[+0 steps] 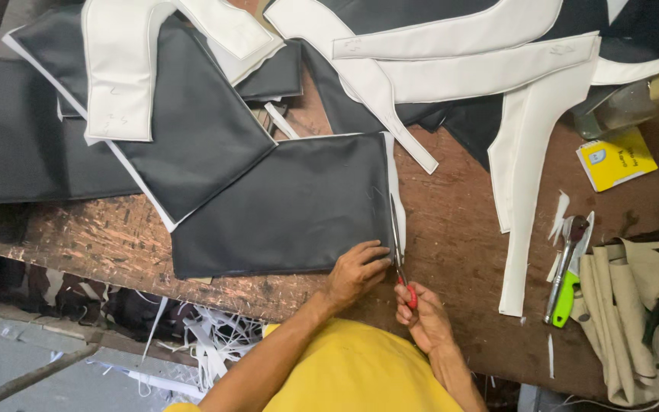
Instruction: The person uses red-handled scissors to cut white and black fabric pieces on a wooden workbench. They trim the edges of several white pieces and then cut a rectangular black piece, handling each item one at a time.
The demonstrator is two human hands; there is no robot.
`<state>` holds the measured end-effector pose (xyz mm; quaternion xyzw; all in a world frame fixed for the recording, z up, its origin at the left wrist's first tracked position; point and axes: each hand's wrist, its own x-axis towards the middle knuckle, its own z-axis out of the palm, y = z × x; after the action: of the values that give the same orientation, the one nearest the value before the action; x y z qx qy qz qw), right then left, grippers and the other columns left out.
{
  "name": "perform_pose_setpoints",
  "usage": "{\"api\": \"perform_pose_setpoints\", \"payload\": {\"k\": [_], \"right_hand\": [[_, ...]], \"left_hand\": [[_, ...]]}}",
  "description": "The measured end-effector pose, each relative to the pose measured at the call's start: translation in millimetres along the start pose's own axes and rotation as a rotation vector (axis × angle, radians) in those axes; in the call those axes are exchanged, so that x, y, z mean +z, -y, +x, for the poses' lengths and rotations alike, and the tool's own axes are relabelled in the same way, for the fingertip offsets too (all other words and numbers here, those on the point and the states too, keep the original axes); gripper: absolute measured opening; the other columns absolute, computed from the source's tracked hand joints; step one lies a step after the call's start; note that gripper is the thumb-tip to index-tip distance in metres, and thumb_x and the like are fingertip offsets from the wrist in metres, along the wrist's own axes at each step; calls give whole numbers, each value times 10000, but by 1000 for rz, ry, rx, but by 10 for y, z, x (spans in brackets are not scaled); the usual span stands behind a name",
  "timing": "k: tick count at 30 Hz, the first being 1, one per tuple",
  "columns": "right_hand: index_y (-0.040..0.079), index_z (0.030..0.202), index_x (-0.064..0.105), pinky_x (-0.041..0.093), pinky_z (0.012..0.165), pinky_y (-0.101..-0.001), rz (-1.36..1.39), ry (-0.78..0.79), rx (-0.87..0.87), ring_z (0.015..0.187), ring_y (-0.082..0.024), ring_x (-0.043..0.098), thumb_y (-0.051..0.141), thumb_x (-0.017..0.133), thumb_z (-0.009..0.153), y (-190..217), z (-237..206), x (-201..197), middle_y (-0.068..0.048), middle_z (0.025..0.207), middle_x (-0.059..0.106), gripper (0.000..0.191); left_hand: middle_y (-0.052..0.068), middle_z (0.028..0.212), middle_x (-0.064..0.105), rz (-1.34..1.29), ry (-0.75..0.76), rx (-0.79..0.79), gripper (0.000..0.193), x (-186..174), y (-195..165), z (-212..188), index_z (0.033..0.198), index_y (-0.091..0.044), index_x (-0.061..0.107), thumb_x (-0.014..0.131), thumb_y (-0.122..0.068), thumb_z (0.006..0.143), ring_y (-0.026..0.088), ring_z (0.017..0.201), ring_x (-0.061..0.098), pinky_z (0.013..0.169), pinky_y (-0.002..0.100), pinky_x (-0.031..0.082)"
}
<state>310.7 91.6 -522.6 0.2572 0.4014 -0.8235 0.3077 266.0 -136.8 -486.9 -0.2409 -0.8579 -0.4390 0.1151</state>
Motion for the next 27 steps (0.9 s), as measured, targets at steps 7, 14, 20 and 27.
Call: {"api": "perform_pose_setpoints", "payload": {"k": [7,14,20,27], "right_hand": [[58,896,624,387,474,-259,45,37,-35,508,-85,507,176,691,915,88,99,-17,-1,732,581,137],[108,895,613,389,475,-261,11,-32,-45,522,-86,506,184,731,915,139,152,2,17,723,571,142],[106,884,599,400,485,-257,22,0,-62,537,-80,510,213,727,930,240,232,22,15,734,581,174],[109,895,588,405,505,-242,3,13,-117,568,-66,512,224,721,960,340,279,27,33,770,563,187]], "left_hand": [[119,1246,691,-73,92,57,331,-115,-79,14,1127,-39,720,792,-87,808,356,1222,636,1000,438,557],[111,1209,711,-145,113,39,294,-137,-187,18,1091,-41,719,790,-87,810,342,1199,657,960,424,578],[120,1201,716,-179,134,14,262,-229,-387,-3,1066,-19,717,783,-79,820,352,1209,655,962,424,573],[139,1184,719,-265,157,43,271,-366,-557,51,1069,-3,710,788,-40,812,357,1201,664,962,417,579]]}}
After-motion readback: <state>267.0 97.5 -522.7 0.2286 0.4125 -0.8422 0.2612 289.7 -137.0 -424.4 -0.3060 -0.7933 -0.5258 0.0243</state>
